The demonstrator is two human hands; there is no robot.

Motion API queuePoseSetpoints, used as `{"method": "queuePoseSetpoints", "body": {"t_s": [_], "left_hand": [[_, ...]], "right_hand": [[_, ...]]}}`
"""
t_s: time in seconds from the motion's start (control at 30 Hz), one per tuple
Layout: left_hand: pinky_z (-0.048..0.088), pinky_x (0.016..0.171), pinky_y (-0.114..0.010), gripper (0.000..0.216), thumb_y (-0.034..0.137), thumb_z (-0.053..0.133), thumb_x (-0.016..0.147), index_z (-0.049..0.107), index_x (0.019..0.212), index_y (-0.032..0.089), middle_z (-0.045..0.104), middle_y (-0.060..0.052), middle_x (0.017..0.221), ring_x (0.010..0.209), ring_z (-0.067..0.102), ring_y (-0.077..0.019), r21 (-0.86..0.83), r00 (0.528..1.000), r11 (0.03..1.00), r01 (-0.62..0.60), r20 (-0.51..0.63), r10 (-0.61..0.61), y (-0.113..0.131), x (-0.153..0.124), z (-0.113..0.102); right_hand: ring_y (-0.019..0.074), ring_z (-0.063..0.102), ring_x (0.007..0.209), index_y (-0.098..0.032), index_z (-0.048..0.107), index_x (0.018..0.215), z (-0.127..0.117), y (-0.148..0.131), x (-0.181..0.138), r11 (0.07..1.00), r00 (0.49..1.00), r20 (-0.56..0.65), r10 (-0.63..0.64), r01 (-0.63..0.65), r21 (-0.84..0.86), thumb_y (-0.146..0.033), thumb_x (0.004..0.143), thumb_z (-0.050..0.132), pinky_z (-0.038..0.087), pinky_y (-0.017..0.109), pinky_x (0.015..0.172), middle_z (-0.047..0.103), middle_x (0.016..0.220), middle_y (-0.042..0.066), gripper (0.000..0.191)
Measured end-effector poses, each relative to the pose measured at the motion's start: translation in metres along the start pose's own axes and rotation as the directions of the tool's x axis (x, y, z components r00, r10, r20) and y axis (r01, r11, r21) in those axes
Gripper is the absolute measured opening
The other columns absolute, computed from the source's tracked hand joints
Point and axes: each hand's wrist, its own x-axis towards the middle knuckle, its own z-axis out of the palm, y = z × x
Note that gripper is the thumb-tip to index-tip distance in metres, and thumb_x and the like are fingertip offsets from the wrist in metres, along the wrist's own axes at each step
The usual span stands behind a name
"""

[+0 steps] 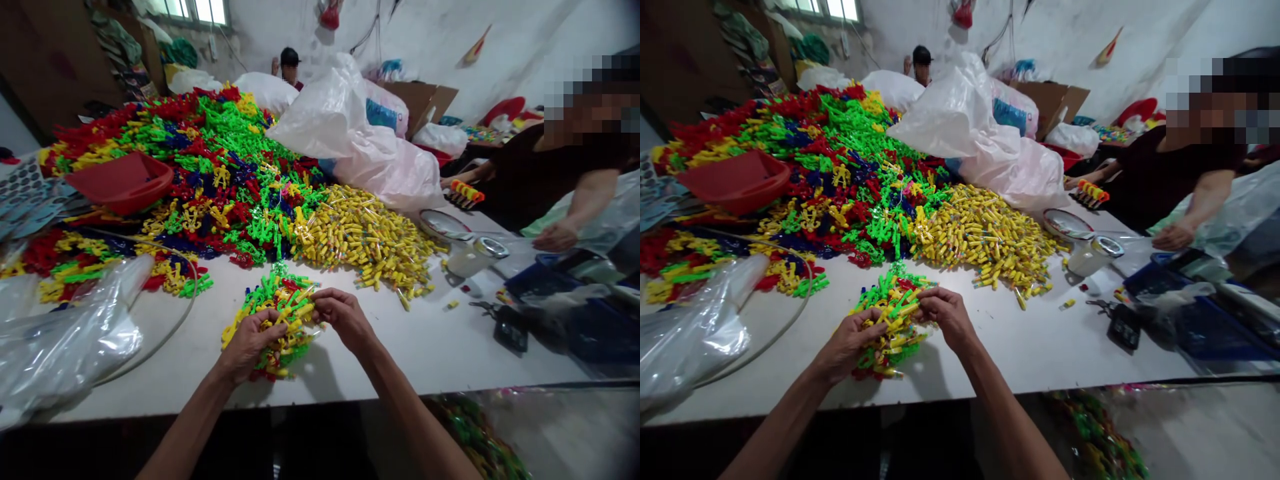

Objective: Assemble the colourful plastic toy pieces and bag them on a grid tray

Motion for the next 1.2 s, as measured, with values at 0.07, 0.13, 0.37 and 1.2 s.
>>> {"method": "queuePoseSetpoints", "body": {"t_s": [0.07,0.13,0.37,1.2], "left_hand": [[0.039,0.046,-0.018,0.038,0.039,0.074,0.062,0.049,0.081,0.017,0.054,0.005,0.062,0.049,0.049,-0.0067,-0.020,1.000,1.000,-0.007,-0.015,0.007,0.001,-0.001,0.001],[0.040,0.048,-0.017,0.038,0.037,0.074,0.062,0.049,0.081,0.017,0.056,0.004,0.063,0.050,0.050,-0.0065,-0.012,1.000,1.000,-0.016,0.001,0.016,0.003,-0.002,0.001],[0.040,0.048,-0.018,0.039,0.036,0.076,0.060,0.049,0.080,0.017,0.055,0.006,0.062,0.047,0.051,-0.0058,-0.034,1.000,0.999,-0.014,0.001,0.014,0.001,-0.004,-0.003],[0.044,0.048,-0.021,0.030,0.036,0.071,0.066,0.054,0.080,0.015,0.055,0.003,0.070,0.051,0.054,-0.0087,0.112,0.982,0.983,-0.147,0.137,0.132,0.023,0.022,-0.030]], "right_hand": [[0.0114,0.058,0.049,-0.014,0.068,0.071,-0.002,0.000,-0.001,1.000,1.000,0.002,-0.001,0.001,-0.019,-0.019,0.060,0.068,0.046,0.024,0.053,0.064,0.053,0.001,0.012],[0.0126,0.060,0.051,-0.014,0.069,0.072,-0.003,0.001,-0.004,0.999,0.999,0.033,0.018,-0.017,-0.037,-0.020,0.060,0.070,0.048,0.025,0.055,0.066,0.056,0.002,0.013],[0.0141,0.065,0.060,-0.015,0.071,0.075,-0.005,0.012,-0.008,0.999,0.995,0.096,0.016,-0.011,-0.050,-0.024,0.062,0.075,0.052,0.028,0.065,0.070,0.067,0.004,0.017],[0.0134,0.061,0.059,-0.016,0.073,0.071,0.007,-0.005,0.022,0.983,0.988,0.157,0.009,0.021,-0.184,-0.025,0.055,0.079,0.049,0.027,0.062,0.068,0.065,0.003,0.019]]}}
